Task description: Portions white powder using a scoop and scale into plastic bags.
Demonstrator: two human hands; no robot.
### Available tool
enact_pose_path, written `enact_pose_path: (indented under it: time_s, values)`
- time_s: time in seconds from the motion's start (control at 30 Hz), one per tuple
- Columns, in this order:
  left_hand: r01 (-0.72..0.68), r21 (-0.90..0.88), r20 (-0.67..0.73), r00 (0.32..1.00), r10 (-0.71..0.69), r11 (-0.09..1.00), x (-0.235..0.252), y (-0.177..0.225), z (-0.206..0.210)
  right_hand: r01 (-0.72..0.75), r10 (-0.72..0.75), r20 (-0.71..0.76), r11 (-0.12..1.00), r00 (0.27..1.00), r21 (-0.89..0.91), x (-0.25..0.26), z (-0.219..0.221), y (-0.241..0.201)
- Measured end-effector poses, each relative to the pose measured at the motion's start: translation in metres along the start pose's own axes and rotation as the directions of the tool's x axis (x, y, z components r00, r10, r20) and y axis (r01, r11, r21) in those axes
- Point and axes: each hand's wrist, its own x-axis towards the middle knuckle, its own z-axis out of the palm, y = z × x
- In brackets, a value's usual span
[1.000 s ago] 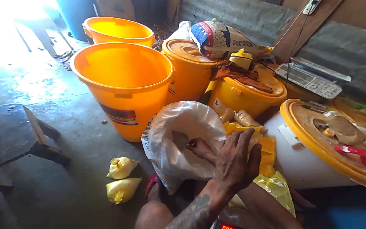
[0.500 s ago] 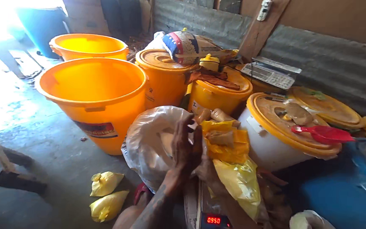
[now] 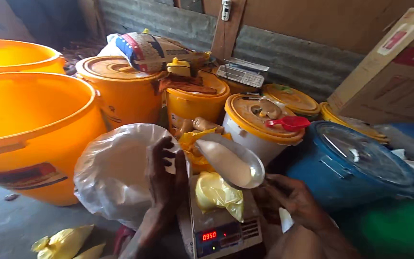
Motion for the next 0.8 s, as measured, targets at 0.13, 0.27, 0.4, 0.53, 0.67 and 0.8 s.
enact_pose_path:
  time_s: [0.13,0.27,0.4,0.53,0.67,0.8]
  values:
    - [-0.02,0.046,0.488,0.873,-0.004,0.999,-0.036,0.024,0.036,-0.071,0.058,-0.11,0.991,0.992,-0.115,-0.056,-0.067,-0.006]
    - [-0.116,0.177,0.865,0.492,-0.098,0.977,-0.065,0.042,0.071,-0.217,0.197,-0.138,0.963,0.971,-0.157,-0.101,-0.101,-0.023]
    - [-0.102,0.346,0.911,0.277,-0.307,0.933,-0.061,0.042,0.084,-0.237,0.228,-0.086,0.964,0.97,-0.117,-0.13,-0.115,-0.015]
    - [0.017,0.379,0.874,0.32,-0.364,0.925,-0.044,0.025,0.074,-0.268,0.265,-0.05,0.96,0.963,-0.077,-0.138,-0.111,-0.014]
    - [0.04,0.321,0.864,0.397,-0.31,0.946,-0.04,0.016,0.064,-0.288,0.289,0.004,0.954,0.957,-0.089,-0.134,-0.105,-0.015]
    - [0.044,0.243,0.878,0.414,-0.239,0.969,-0.042,0.011,0.062,-0.291,0.304,0.071,0.944,0.95,-0.152,-0.117,-0.098,-0.017]
